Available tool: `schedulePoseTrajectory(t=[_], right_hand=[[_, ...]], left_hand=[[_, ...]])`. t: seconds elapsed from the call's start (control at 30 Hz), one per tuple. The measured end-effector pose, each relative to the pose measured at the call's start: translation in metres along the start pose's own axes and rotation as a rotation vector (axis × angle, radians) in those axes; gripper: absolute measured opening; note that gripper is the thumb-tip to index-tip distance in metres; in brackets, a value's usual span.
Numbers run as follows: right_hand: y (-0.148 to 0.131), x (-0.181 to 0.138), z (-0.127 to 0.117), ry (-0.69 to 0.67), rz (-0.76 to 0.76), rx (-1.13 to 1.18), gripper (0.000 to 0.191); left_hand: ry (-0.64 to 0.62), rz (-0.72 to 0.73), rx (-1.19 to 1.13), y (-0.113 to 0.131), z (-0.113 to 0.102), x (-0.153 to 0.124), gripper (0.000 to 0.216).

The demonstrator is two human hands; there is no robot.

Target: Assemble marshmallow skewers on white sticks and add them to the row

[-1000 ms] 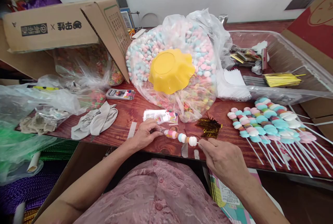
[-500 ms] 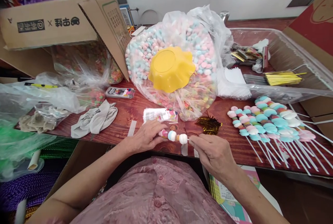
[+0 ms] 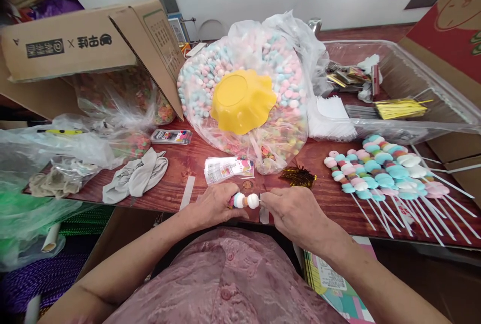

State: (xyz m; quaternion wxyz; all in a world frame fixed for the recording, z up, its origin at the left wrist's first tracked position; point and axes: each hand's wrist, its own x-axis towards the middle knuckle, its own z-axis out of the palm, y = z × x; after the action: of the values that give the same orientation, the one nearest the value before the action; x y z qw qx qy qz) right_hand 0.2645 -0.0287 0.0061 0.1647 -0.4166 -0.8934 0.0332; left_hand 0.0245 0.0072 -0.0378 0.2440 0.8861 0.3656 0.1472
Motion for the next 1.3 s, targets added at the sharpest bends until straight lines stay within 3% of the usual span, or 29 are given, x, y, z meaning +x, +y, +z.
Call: schedulePoseTrajectory(t=[0.17,0.4,0.5,0.67,0.87,0.97,1.13,1.3], right_hand=[[0.006,0.003,-0.009,0.099,0.019,-0.007,0.026],[0.004,0.009,-0.01,0.095,-0.142,-0.113,0.025],[0.005,0.01,-0.011,0.047,-0.128,-0.06,0.024],[0.008,0.008,-0.016,-0.11,-0.036,-0.073,0.023],[0.004,0.007,-0.015,-0.16,0.007,-0.099,0.021],[0.001,0.009,-0.013,-0.188,-0.006,-0.065,0.02],[0.001,0.01,-0.017,-0.375,0.02,0.027,0.019],[0.004,0.003,-0.02,-0.41,-0.005,0.113,0.019]], left_hand=[[-0.005,-0.058,-0.013,-0.002,-0.002,-0.002,0.029],[-0.099,-0.071,-0.312,0.009,-0.008,0.003,0.035],[-0.114,-0.094,-0.313,0.012,-0.009,0.004,0.037],[-0.14,-0.158,-0.108,0.012,-0.01,0.002,0.027],[-0.121,-0.048,-0.217,0.01,-0.001,-0.004,0.056],[-0.139,-0.068,-0.26,0.012,0.001,-0.003,0.058],[-0.184,-0.111,-0.203,0.014,-0.001,0.001,0.069],[-0.114,-0.168,-0.157,0.009,-0.001,-0.001,0.076]])
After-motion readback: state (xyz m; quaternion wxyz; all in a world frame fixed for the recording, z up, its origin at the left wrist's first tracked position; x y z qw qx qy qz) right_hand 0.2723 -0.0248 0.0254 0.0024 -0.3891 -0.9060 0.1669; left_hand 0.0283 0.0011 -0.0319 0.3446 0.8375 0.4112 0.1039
